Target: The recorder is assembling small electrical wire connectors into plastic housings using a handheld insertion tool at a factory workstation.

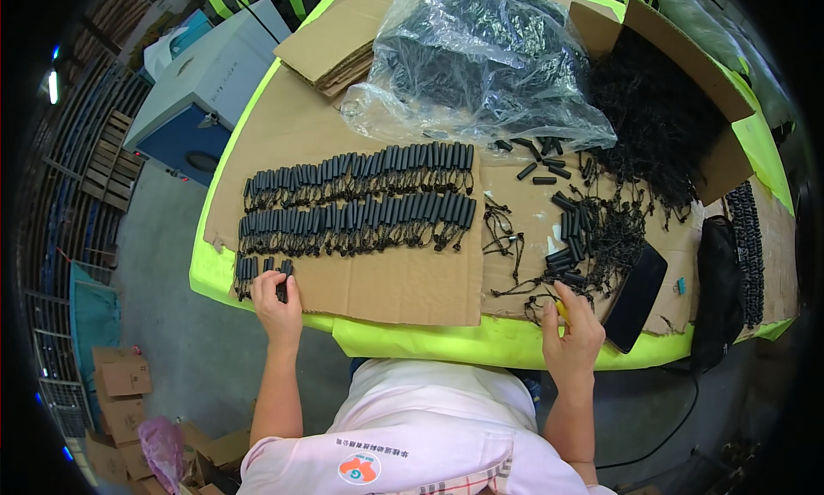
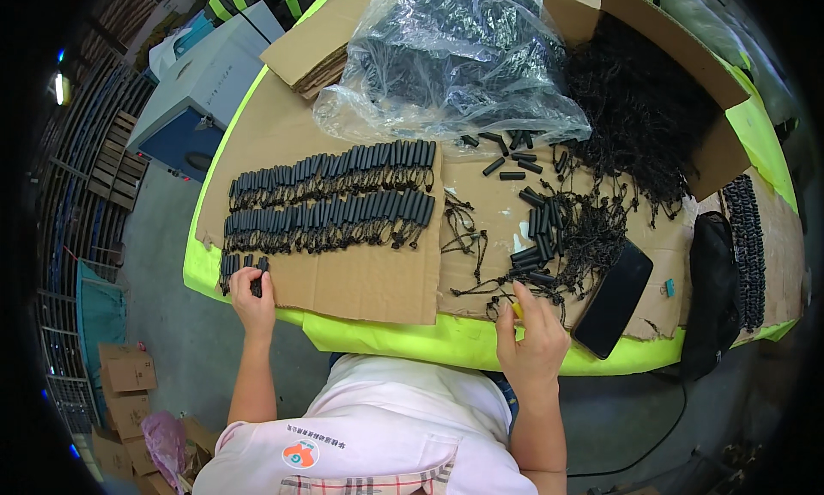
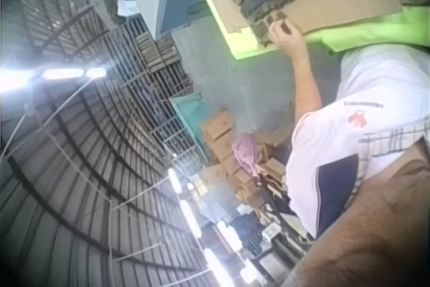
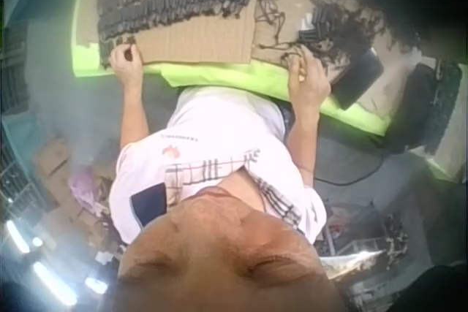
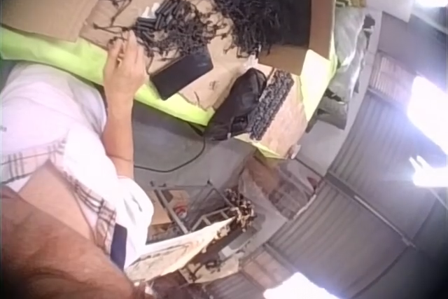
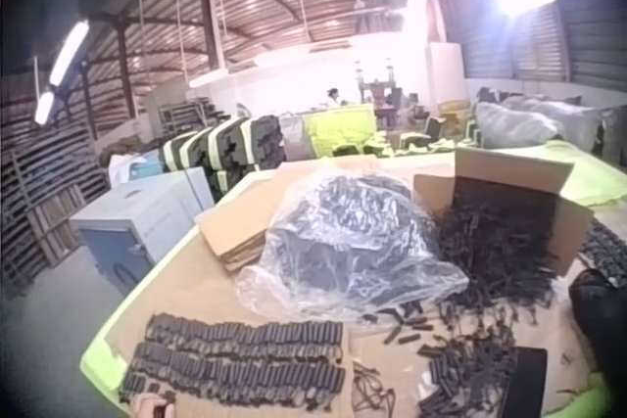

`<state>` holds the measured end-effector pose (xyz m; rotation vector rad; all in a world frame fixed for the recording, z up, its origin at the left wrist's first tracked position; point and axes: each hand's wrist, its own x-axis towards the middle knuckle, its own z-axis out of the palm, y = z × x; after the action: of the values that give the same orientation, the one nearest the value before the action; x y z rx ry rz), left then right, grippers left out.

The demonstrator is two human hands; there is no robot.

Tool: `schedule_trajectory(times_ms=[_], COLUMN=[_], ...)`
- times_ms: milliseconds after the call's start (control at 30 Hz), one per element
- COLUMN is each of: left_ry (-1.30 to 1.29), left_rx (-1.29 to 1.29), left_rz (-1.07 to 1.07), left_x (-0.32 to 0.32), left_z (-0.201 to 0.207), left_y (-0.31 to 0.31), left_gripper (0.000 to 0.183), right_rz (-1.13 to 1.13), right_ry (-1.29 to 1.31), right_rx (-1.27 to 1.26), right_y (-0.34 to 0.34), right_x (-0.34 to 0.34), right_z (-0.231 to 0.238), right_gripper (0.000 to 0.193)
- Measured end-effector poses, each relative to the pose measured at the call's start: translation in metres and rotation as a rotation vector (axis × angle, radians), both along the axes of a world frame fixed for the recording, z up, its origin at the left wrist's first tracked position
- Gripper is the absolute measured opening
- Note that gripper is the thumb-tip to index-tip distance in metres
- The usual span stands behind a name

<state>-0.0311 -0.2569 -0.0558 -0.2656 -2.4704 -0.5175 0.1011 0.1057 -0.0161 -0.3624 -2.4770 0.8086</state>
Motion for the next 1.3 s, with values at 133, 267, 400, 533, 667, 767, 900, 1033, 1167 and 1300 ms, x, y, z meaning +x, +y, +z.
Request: schedule_trajectory(times_ms=[133,267,400,533,667,767,900,1033,1167,1300], left_ry=[0.016,0.049,0.119,0.041,-0.008,-0.009,0.185,0.001,-0.156,-0.279], left_rx=[-0.023,-0.086,0.029,0.033,-0.087,-0.252,-0.307,-0.052,0.011,-0.062], left_rz=[0.009,0.062,0.122,0.152,0.113,0.227,0.117,-0.282,-0.642,-0.902], left_x=[-0.006,-0.004,-0.01,-0.019,-0.031,-0.032,-0.031,-0.021,-0.012,-0.014], left_z=[0.0,0.002,-0.013,-0.021,-0.023,-0.014,0.012,0.051,0.071,0.07], left_y=[-0.008,-0.003,-0.011,-0.026,-0.036,-0.027,0.0,0.086,0.175,0.238], left_gripper=[0.013,0.023,0.042,0.046,0.046,0.046,0.044,0.031,0.023,0.015], right_rz=[0.011,-0.009,-0.043,-0.034,-0.058,-0.115,-0.278,-0.253,-0.05,-0.006], right_ry=[0.009,-0.007,0.044,0.033,-0.023,0.015,0.044,0.07,0.036,-0.125], right_rx=[-0.008,0.004,0.063,0.093,0.04,0.016,0.01,-0.005,-0.085,0.081], right_y=[0.0,0.002,0.003,0.006,0.012,0.027,0.058,0.065,0.056,0.031], right_x=[-0.001,0.003,0.001,-0.003,0.003,0.008,0.008,-0.007,-0.011,-0.019], right_z=[0.0,0.001,-0.004,-0.002,-0.002,-0.006,-0.007,-0.004,-0.005,-0.002], right_gripper=[0.026,0.025,0.026,0.025,0.026,0.026,0.018,0.017,0.018,0.017])
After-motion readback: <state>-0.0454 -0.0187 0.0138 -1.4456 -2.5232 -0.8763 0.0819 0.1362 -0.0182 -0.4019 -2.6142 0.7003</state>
